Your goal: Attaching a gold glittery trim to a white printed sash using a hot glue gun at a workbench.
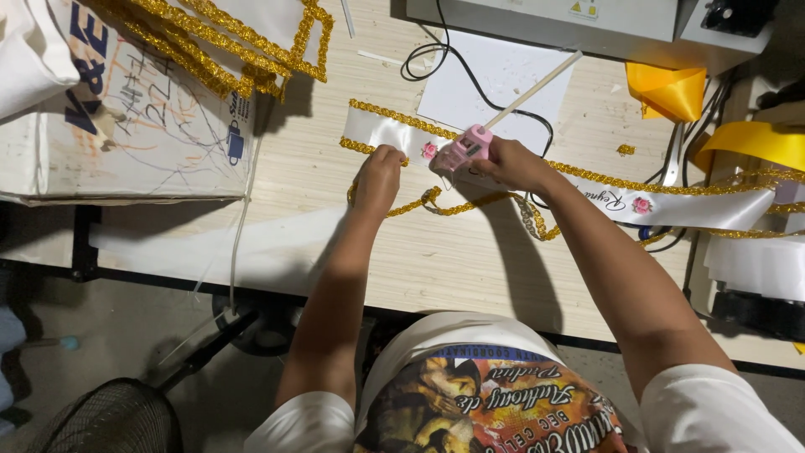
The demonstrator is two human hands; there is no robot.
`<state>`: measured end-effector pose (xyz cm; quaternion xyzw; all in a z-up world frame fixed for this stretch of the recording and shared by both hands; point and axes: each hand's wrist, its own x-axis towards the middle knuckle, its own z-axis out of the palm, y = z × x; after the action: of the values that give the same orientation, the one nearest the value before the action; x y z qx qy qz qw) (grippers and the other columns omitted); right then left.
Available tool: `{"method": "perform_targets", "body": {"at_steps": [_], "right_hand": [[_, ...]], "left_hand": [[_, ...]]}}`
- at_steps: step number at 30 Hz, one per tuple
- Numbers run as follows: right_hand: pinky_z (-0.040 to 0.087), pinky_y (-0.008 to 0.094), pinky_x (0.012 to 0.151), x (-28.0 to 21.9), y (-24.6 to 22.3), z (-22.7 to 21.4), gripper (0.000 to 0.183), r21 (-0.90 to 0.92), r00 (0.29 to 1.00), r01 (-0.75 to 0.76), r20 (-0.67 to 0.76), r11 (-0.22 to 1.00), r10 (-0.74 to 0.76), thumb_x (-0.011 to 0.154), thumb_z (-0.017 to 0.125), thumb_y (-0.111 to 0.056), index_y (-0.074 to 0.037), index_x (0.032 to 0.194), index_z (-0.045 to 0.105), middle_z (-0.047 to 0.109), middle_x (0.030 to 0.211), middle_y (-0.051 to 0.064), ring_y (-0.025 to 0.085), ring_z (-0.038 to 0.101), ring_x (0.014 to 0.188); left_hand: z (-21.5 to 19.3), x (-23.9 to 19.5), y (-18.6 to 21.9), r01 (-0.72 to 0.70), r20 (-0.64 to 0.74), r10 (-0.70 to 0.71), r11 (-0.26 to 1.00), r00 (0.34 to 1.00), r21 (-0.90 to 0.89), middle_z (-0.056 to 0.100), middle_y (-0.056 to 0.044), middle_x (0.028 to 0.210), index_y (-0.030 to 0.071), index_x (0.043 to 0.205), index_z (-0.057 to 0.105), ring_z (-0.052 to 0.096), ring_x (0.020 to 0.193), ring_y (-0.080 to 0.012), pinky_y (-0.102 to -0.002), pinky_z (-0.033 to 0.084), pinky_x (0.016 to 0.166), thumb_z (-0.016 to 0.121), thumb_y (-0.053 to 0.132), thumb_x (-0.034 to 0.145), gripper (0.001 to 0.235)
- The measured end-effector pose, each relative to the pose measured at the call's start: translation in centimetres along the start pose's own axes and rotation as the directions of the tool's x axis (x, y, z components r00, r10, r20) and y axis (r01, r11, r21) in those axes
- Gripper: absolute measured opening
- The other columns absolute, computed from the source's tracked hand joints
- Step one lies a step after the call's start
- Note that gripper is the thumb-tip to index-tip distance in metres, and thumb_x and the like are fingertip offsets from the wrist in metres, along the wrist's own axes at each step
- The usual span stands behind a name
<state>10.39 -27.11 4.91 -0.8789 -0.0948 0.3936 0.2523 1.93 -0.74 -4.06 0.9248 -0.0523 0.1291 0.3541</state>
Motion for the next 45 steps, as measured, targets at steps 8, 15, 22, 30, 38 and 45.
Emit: {"method": "perform_targets", "body": {"at_steps": [8, 15, 22, 30, 38, 45], "right_hand": [[0.057, 0.04, 0.076, -0.1, 2.6, -0.2, 0.042, 0.018, 1.0, -0.006, -0.015, 1.0, 0.007, 0.101, 0.06, -0.037, -0.005, 0.128, 0.061, 0.075, 0.096, 0.015, 0.023, 0.071, 0.082], [0.055, 0.041, 0.073, -1.3, 3.2, -0.7, 0.042, 0.01, 0.999, -0.04, -0.03, 0.999, 0.04, 0.1, 0.061, -0.037, -0.005, 0.126, 0.062, 0.075, 0.092, 0.014, 0.023, 0.069, 0.076], [0.054, 0.042, 0.079, -1.4, 5.3, -0.6, 0.043, 0.013, 0.999, -0.02, -0.042, 1.0, 0.021, 0.1, 0.061, -0.038, -0.004, 0.127, 0.063, 0.076, 0.096, 0.015, 0.024, 0.071, 0.085], [0.056, 0.041, 0.086, -2.3, 6.2, -1.0, 0.043, 0.022, 0.997, -0.059, -0.04, 0.998, 0.06, 0.101, 0.059, -0.035, -0.004, 0.13, 0.061, 0.076, 0.106, 0.018, 0.026, 0.074, 0.094], [0.056, 0.042, 0.076, -3.8, 6.3, -1.5, 0.043, 0.009, 0.997, -0.034, -0.062, 0.999, 0.035, 0.1, 0.058, -0.036, -0.004, 0.129, 0.061, 0.075, 0.097, 0.016, 0.025, 0.071, 0.083], [0.055, 0.042, 0.074, -4.5, 6.5, -1.5, 0.042, -0.06, 0.994, -0.099, -0.061, 0.993, 0.095, 0.102, 0.06, -0.042, -0.004, 0.119, 0.066, 0.075, 0.09, 0.016, 0.024, 0.07, 0.079]], "left_hand": [[0.1, 0.0, 0.0, 0.009, 0.012, -0.01, 1.0, 1.0, 0.003, 0.069, -0.013, 0.105, 0.001, 0.102, 0.072, 0.069, 0.097, -0.0305, -0.04, 0.058, 0.084, 0.062, -0.004, 0.093, 0.014], [0.3, -0.1, -0.3, -0.015, -0.012, 0.015, 0.999, 1.0, -0.036, 0.068, -0.013, 0.102, 0.0, 0.1, 0.071, 0.069, 0.094, -0.0314, -0.04, 0.057, 0.082, 0.063, -0.003, 0.095, 0.01], [0.5, 0.0, -0.6, -0.034, -0.009, 0.034, 0.999, 0.999, 0.0, 0.068, -0.015, 0.104, 0.0, 0.101, 0.071, 0.069, 0.095, -0.032, -0.04, 0.058, 0.083, 0.063, -0.005, 0.092, 0.013], [0.5, 0.0, -0.5, 0.005, 0.027, -0.005, 1.0, 1.0, 0.007, 0.069, -0.015, 0.106, -0.001, 0.102, 0.072, 0.069, 0.096, -0.0317, -0.04, 0.058, 0.084, 0.062, -0.004, 0.095, 0.013], [0.9, -0.2, -0.8, 0.007, -0.006, -0.007, 1.0, 1.0, -0.03, 0.068, -0.014, 0.104, -0.001, 0.101, 0.071, 0.068, 0.095, -0.0325, -0.041, 0.057, 0.083, 0.064, 0.0, 0.096, 0.009], [0.3, -0.1, -0.2, 0.006, -0.012, -0.006, 0.999, 1.0, -0.05, 0.068, -0.015, 0.104, -0.002, 0.101, 0.071, 0.069, 0.095, -0.0332, -0.041, 0.057, 0.082, 0.064, -0.001, 0.096, 0.009]]}}
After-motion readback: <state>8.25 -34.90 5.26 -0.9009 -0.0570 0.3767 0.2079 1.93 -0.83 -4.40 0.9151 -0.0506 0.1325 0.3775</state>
